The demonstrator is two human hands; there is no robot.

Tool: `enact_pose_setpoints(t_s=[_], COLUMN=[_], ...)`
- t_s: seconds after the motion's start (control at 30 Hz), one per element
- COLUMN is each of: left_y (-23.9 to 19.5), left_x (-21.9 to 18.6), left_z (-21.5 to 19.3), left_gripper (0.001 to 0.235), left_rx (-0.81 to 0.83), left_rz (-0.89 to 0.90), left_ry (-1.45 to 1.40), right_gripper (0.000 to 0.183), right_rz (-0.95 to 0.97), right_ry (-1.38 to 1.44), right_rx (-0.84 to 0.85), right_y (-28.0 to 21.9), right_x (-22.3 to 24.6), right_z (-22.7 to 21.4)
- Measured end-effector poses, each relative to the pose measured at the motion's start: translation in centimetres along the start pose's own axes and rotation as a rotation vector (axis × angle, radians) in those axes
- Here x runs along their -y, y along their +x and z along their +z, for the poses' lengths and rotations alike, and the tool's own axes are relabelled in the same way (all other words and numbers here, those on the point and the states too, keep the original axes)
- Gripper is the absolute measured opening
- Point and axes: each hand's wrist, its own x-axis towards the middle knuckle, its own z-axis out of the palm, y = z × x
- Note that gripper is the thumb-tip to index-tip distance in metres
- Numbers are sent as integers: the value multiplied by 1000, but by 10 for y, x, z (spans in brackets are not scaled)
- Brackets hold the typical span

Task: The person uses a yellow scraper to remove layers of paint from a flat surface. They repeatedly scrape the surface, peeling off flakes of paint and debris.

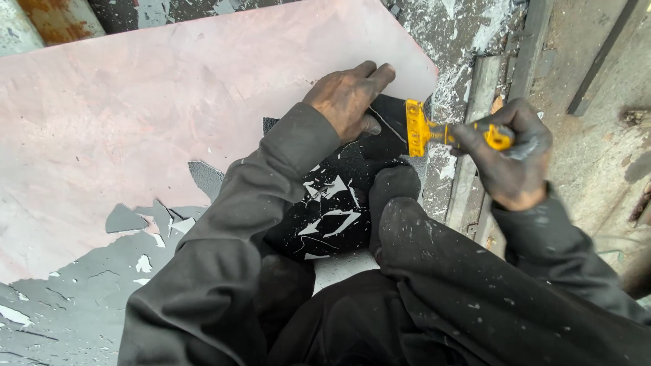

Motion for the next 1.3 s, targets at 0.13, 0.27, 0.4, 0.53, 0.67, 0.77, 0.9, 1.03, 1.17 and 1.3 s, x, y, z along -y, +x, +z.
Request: enact_pose_setpoints(t_s=[0.13,0.27,0.4,0.53,0.67,0.77,0.9,1.03,1.17,1.3], left_y=[-15,-24,-52,-67,-60,-59,-72,-86,-101,-109], left_x=[6,-5,-6,3,8,-3,8,15,17,16], left_z=[-7,-18,-6,3,2,-17,-29,-45,-59,-83], left_gripper=[88,86,56,25,26,24,23,16,17,22], left_rx=[-12,-33,21,-115,-54,41,33,-89,-131,-370], left_rz=[10,-24,-113,127,80,35,59,82,-35,-185], left_ry=[-61,-72,-78,8,-5,2,26,-15,-140,-301], right_gripper=[22,41,47,38,32,31,32,35,35,36], right_rz=[-23,74,188,238,428,553,580,732,787,443], right_ry=[-470,-793,-839,-600,-372,-220,-264,-468,-298,-422], right_rx=[477,648,716,555,460,446,503,625,718,828], right_y=[18,28,15,-1,-13,-13,0,12,-8,3], right_x=[49,61,41,32,4,0,18,27,-1,-2], right_z=[-15,-7,-15,-28,-38,-40,-33,-16,14,19])
